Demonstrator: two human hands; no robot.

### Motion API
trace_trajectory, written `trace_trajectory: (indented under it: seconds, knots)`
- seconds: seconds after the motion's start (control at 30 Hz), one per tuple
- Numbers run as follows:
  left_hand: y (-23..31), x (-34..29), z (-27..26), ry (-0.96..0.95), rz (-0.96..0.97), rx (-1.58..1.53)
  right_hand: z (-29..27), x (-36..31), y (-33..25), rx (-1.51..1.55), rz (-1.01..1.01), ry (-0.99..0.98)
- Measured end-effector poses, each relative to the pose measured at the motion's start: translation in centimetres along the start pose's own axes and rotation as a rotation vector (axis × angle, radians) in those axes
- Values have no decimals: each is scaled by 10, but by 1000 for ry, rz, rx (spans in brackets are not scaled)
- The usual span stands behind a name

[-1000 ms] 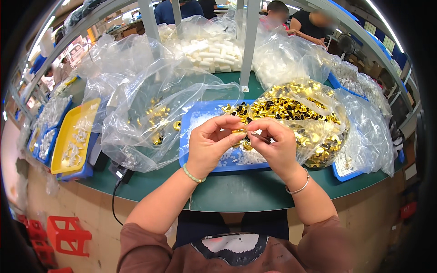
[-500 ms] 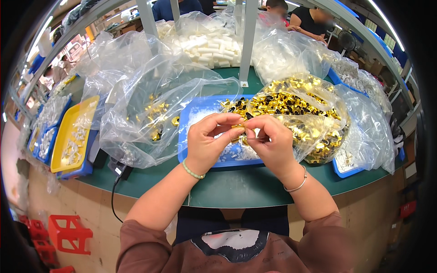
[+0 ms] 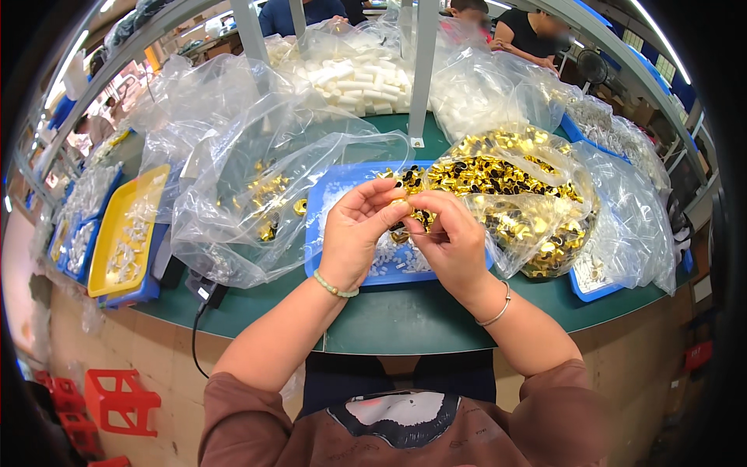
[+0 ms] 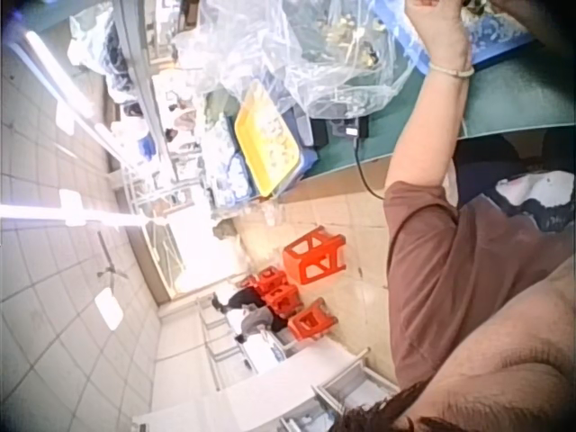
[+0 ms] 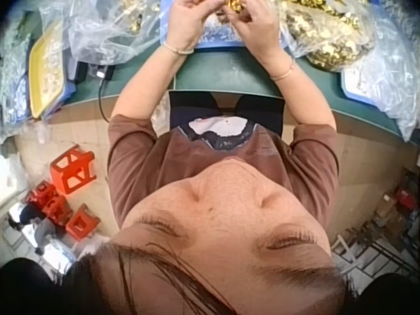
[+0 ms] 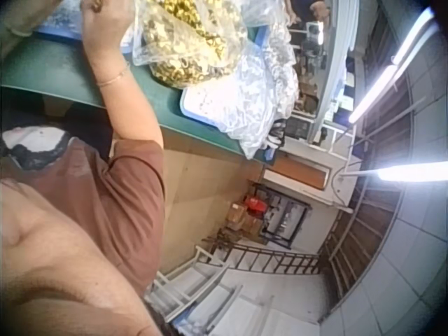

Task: The person repeatedly picks small white cylindrical pieces and gold foil-wrapped items from a blue tray, inserts the white piece into the gold item using a metal tool, and places the assembled unit back into the tray. The process is continuous and repetitive throughout the clip.

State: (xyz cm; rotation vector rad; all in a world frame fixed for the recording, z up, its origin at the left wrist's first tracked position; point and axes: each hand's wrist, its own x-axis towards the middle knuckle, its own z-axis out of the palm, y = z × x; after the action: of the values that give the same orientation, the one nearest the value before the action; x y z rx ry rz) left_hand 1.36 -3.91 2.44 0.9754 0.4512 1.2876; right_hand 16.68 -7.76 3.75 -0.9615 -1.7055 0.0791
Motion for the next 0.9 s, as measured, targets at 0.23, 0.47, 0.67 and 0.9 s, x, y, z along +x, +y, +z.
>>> trace_trajectory:
  seconds: [0.23, 0.47, 0.67, 0.9]
  knots:
    - [1, -2, 4, -67, -19, -120, -4, 3, -3, -51, -59, 31]
    - [-2, -1, 0, -80, -86, -110, -10, 8, 2, -313, -314, -32]
    - [-6, 2, 1, -67, -60, -137, -7, 7, 10, -198, -204, -17]
    - [-2, 3, -5, -166, 152, 191, -9, 1, 4, -105, 25, -12]
